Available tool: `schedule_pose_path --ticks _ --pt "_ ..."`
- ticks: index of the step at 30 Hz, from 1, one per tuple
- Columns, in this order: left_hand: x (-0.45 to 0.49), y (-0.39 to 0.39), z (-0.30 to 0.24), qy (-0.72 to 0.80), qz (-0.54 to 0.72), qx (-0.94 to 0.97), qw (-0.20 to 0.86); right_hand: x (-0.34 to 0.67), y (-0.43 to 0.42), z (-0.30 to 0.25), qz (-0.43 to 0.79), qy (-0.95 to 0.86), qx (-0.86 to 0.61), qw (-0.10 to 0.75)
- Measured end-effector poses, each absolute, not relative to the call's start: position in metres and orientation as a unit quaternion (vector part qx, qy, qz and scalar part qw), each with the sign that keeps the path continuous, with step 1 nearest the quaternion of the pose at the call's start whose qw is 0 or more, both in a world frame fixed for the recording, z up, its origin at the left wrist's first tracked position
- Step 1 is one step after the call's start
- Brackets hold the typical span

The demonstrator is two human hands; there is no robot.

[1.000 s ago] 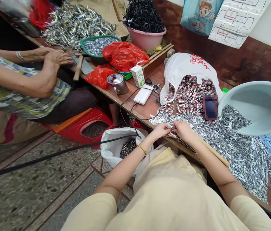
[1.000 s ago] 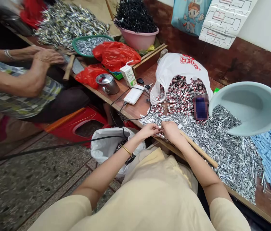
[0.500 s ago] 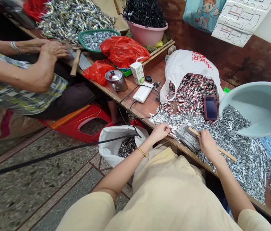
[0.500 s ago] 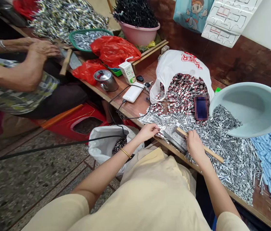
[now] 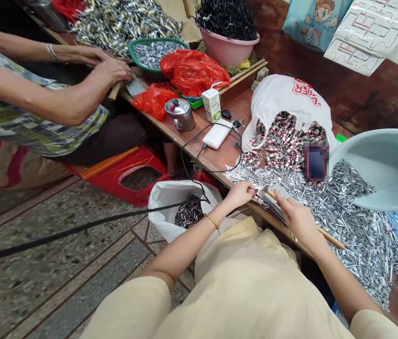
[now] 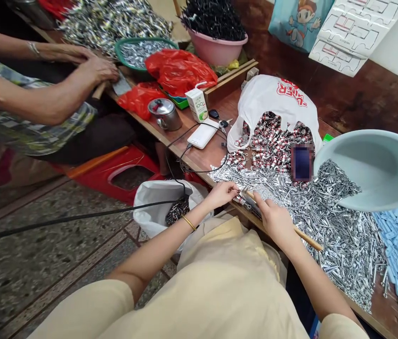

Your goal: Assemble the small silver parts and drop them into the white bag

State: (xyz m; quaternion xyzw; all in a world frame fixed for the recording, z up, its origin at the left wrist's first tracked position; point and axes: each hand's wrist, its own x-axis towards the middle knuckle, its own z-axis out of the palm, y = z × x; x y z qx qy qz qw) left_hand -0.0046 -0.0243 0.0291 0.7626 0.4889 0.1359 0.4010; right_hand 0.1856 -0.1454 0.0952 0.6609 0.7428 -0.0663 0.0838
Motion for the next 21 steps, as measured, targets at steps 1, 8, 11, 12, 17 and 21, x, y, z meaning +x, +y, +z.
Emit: schedule_pose_path --ticks 1,8,11,12,17,21 --pt "-0.004 -0.024 0.030 0.489 0.134 0.763 0.401 0.184 -0.145 0.096 -0.059 0.742 0.663 0.086" --pt "-0.004 -0.024 0.031 0.492 0.132 0.757 0.408 0.181 -0.142 0.097 -0.055 0.748 0.652 0.107" --pt "-0.004 -0.024 0.028 0.487 0.145 0.757 0.410 0.181 -0.143 0.098 -0.042 0.746 0.658 0.089" --pt "-0.005 -0.023 0.026 0.485 0.152 0.757 0.411 0.180 -0.144 0.097 -0.044 0.747 0.657 0.092" --pt "-0.006 -0.019 0.010 0.458 0.184 0.732 0.469 0.175 -0.145 0.090 -0.059 0.741 0.659 0.113" --pt "-0.007 -0.013 0.000 0.426 0.193 0.717 0.517 0.178 -0.144 0.095 -0.070 0.736 0.663 0.114"
